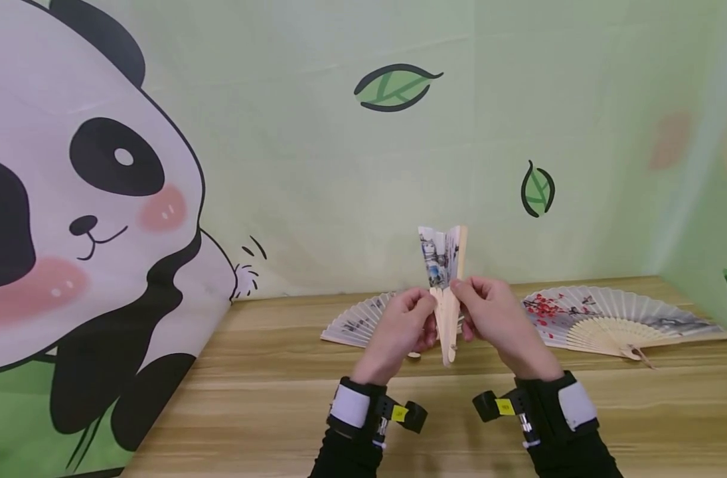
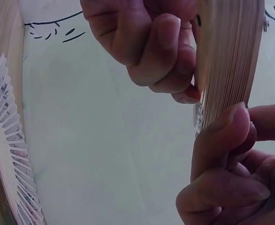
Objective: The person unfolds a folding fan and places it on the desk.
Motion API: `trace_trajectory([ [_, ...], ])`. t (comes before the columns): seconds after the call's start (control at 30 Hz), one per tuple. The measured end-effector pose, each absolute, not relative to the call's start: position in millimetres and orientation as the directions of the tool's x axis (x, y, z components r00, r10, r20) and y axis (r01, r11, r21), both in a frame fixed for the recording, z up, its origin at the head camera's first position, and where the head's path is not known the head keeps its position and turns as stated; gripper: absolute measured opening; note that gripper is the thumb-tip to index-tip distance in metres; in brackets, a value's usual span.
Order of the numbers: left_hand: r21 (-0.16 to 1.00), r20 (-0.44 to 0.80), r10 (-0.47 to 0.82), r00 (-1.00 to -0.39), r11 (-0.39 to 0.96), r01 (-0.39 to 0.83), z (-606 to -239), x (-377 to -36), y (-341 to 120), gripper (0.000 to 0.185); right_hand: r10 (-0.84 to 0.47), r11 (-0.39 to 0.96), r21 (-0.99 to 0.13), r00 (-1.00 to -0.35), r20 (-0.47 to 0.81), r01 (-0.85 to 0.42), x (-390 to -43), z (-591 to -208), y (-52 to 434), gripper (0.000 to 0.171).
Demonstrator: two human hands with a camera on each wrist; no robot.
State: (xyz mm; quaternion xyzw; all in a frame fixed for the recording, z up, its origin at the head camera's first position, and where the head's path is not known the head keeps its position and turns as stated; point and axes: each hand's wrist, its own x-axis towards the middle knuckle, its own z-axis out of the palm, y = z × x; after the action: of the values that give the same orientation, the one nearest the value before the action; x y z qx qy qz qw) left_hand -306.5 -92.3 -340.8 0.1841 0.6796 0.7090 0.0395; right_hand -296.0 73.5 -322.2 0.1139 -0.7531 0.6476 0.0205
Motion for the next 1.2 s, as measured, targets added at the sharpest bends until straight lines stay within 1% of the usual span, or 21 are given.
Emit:
trace_trajectory([
  [0.2, 0.983, 0.185, 0.306, -0.934, -0.061, 0.174, -339.9, -306.4, -93.7, 0.011, -0.13, 0.163, -0.965, -0.974, 0.184, -0.204, -294.8, -320.9, 73.4, 0.037],
  [0.37, 0.986, 0.169, 0.297, -0.94, -0.059, 0.158, -340.3, -307.1, -95.9, 0.011, -0.11, 0.177, -0.963, -0.977, 0.184, -0.202, -294.4, -320.2, 73.5, 0.036],
  [0.63, 0.981, 0.196, 0.313, -0.929, -0.059, 0.187, -338.0, -307.2, -99.6, 0.011, -0.074, 0.19, -0.961, -0.979, 0.191, -0.202, -294.7, -318.6, 73.9, 0.034],
  [1.07, 0.983, 0.184, 0.317, -0.93, -0.071, 0.17, -338.3, -309.0, -97.2, 0.027, -0.067, 0.197, -0.952, -0.972, 0.224, -0.233, -292.6, -316.2, 74.0, 0.034],
  [1.2, 0.986, 0.169, 0.329, -0.929, -0.065, 0.156, -338.1, -308.2, -96.7, 0.027, -0.078, 0.193, -0.953, -0.972, 0.223, -0.234, -292.4, -317.1, 76.1, 0.034],
])
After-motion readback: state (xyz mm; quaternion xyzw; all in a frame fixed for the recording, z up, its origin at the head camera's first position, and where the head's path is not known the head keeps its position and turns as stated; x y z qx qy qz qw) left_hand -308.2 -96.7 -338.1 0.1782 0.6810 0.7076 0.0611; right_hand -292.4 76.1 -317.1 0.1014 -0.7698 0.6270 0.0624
